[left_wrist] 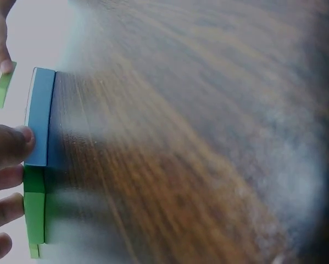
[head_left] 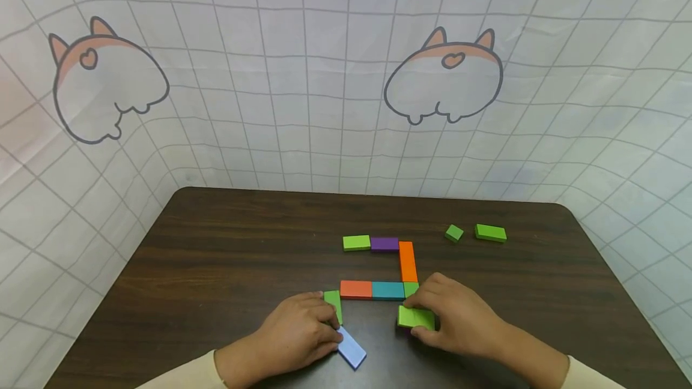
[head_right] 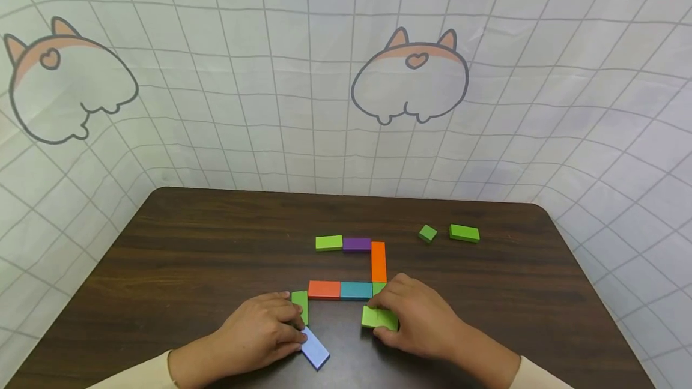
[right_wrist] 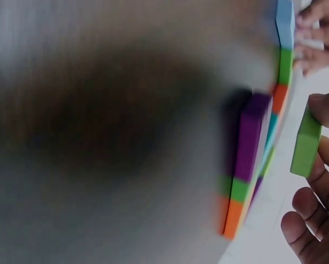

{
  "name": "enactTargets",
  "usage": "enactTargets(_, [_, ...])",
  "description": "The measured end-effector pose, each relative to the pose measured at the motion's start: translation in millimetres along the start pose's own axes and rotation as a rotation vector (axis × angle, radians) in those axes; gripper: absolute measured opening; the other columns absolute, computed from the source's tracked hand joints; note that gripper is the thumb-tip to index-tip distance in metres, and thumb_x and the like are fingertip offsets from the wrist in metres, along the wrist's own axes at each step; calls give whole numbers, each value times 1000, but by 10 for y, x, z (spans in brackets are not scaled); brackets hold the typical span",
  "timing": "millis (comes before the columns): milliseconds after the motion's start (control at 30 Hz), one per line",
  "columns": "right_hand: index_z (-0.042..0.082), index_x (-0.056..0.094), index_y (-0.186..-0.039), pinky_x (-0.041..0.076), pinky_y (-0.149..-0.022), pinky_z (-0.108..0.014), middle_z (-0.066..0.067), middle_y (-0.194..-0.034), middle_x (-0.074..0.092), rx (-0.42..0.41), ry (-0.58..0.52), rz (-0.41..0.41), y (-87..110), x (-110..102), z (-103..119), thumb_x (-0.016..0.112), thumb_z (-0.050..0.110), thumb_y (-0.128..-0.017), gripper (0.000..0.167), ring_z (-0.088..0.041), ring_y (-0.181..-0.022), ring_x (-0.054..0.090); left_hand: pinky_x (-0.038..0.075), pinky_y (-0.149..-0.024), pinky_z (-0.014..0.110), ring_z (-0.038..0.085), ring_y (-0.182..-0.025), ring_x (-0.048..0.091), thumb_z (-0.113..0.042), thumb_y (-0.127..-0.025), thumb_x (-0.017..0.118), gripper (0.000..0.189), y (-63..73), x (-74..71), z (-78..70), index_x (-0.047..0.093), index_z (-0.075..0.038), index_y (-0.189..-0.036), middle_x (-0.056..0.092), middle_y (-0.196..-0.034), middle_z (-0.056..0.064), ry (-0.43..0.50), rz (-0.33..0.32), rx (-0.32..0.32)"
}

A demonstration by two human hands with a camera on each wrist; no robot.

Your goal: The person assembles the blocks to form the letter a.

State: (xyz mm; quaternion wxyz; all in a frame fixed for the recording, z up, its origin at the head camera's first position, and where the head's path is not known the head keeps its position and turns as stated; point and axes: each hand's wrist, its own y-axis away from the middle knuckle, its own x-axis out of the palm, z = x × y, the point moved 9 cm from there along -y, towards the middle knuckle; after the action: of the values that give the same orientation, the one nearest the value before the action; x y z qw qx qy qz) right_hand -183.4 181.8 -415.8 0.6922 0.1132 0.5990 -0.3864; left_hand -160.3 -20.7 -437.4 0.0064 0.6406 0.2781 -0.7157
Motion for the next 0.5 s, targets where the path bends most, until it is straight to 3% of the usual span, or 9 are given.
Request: enactTargets(500, [26,73,-109,50,-92,-36,19,-104,63,-98,-42,123,1,329,428,83,37,-85,29,-5,-98,54,51,-100,41,3,-89,65,-35,-85,84,5,20,3,-3,83,-31,-87,66,-91,-15,5,18,1])
